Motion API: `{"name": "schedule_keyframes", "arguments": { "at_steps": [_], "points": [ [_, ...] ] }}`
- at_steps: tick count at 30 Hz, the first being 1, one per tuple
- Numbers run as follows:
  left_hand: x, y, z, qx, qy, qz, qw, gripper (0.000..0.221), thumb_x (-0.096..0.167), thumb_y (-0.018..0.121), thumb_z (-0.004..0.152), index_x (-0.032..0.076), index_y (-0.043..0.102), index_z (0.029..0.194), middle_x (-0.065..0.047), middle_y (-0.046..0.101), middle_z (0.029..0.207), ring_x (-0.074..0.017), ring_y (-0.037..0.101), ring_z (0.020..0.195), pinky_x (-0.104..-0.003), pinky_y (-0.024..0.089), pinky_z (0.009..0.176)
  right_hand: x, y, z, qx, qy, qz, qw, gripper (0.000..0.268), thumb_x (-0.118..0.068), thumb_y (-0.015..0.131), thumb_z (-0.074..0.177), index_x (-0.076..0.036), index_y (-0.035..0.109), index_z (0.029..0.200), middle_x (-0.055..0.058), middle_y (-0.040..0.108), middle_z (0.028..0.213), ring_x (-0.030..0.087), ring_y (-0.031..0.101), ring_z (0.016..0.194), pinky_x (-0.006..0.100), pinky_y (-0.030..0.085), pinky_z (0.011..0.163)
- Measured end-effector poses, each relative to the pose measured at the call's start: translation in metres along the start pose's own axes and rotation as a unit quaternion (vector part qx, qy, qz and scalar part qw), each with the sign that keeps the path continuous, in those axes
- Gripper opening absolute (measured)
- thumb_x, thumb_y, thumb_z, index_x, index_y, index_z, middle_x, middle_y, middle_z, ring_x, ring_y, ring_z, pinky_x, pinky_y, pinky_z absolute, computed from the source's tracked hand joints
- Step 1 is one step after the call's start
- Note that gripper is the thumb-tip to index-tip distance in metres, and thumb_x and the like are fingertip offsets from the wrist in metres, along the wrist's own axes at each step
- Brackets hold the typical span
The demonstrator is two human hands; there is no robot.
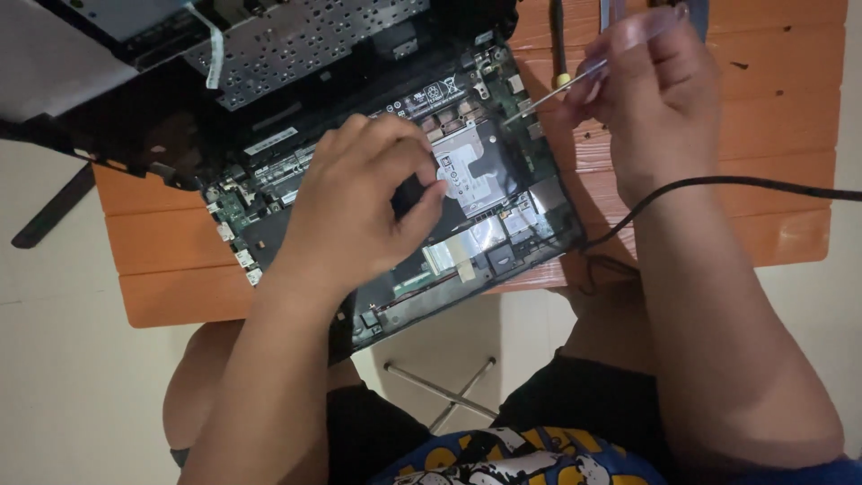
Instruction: Connecting internal ribbon cables and components inside a laptop chassis using hands and a small tool.
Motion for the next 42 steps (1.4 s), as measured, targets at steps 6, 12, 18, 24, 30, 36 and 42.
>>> {"name": "schedule_keyframes", "arguments": {
  "at_steps": [6, 12, 18, 24, 30, 36, 42],
  "points": [
    [-0.007, -0.016, -0.001, -0.107, -0.112, -0.051, 0.987, 0.026, 0.020, 0.072, 0.095, 0.012, 0.059, 0.115, -0.006, 0.057, 0.115, -0.0292, 0.058, 0.106, -0.042, 0.046, 0.080, -0.010, 0.009, -0.005, -0.015, -0.045, -0.042, 0.998, 0.065, -0.060, 0.033, 0.111, 0.000, 0.057, 0.111, 0.015, 0.061, 0.095, 0.024, 0.068, 0.078, 0.034, 0.064, 0.069],
    [-0.013, -0.024, 0.000, -0.191, -0.239, -0.046, 0.951, 0.042, 0.030, 0.078, 0.089, 0.018, 0.056, 0.123, -0.003, 0.065, 0.124, -0.0275, 0.065, 0.102, -0.044, 0.048, 0.070, -0.008, 0.011, -0.006, -0.019, -0.057, -0.068, 0.996, 0.055, -0.050, 0.044, 0.115, 0.002, 0.061, 0.111, 0.015, 0.061, 0.092, 0.027, 0.075, 0.073, 0.030, 0.057, 0.062],
    [-0.010, -0.028, 0.004, -0.258, -0.361, -0.051, 0.895, 0.041, 0.033, 0.078, 0.090, 0.024, 0.055, 0.122, -0.004, 0.072, 0.107, -0.0261, 0.069, 0.086, -0.043, 0.048, 0.065, -0.012, 0.022, -0.010, -0.055, -0.119, -0.077, 0.988, 0.015, -0.009, 0.056, 0.120, 0.005, 0.061, 0.117, 0.020, 0.066, 0.102, 0.029, 0.074, 0.090, 0.036, 0.066, 0.075],
    [-0.014, -0.025, 0.000, -0.257, -0.375, -0.055, 0.889, 0.047, 0.039, 0.079, 0.089, 0.022, 0.058, 0.127, -0.005, 0.069, 0.113, -0.0263, 0.067, 0.092, -0.043, 0.048, 0.068, -0.012, 0.028, -0.012, -0.075, -0.134, -0.110, 0.982, 0.021, -0.013, 0.057, 0.120, 0.007, 0.064, 0.117, 0.020, 0.067, 0.103, 0.028, 0.074, 0.091, 0.034, 0.066, 0.078],
    [-0.015, -0.024, -0.001, -0.248, -0.354, -0.058, 0.900, 0.048, 0.038, 0.080, 0.089, 0.018, 0.060, 0.128, -0.006, 0.071, 0.111, -0.0268, 0.067, 0.087, -0.043, 0.048, 0.066, -0.012, 0.030, -0.014, -0.071, -0.116, -0.113, 0.984, 0.021, -0.013, 0.060, 0.119, 0.007, 0.065, 0.117, 0.020, 0.065, 0.105, 0.029, 0.077, 0.090, 0.033, 0.065, 0.076],
    [-0.019, -0.021, -0.004, -0.244, -0.336, -0.053, 0.908, 0.047, 0.040, 0.080, 0.089, 0.016, 0.063, 0.126, -0.006, 0.072, 0.111, -0.0274, 0.067, 0.090, -0.044, 0.048, 0.066, -0.013, 0.031, -0.015, -0.087, -0.128, -0.124, 0.980, 0.020, -0.011, 0.060, 0.119, 0.008, 0.065, 0.116, 0.021, 0.067, 0.110, 0.027, 0.074, 0.093, 0.033, 0.064, 0.080],
    [-0.020, -0.020, -0.003, -0.237, -0.329, -0.050, 0.913, 0.049, 0.041, 0.080, 0.088, 0.015, 0.063, 0.127, -0.007, 0.072, 0.114, -0.0286, 0.068, 0.094, -0.044, 0.050, 0.068, -0.018, 0.031, -0.016, -0.093, -0.134, -0.146, 0.976, 0.022, -0.015, 0.061, 0.119, 0.006, 0.066, 0.114, 0.018, 0.070, 0.106, 0.025, 0.074, 0.092, 0.032, 0.063, 0.082]
  ]
}}
Point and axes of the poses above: each hand's wrist, its own z-axis towards the middle knuckle, its own y-axis out of the palm, x = y × z, the point moved 2 cm from there along z, towards the middle knuckle
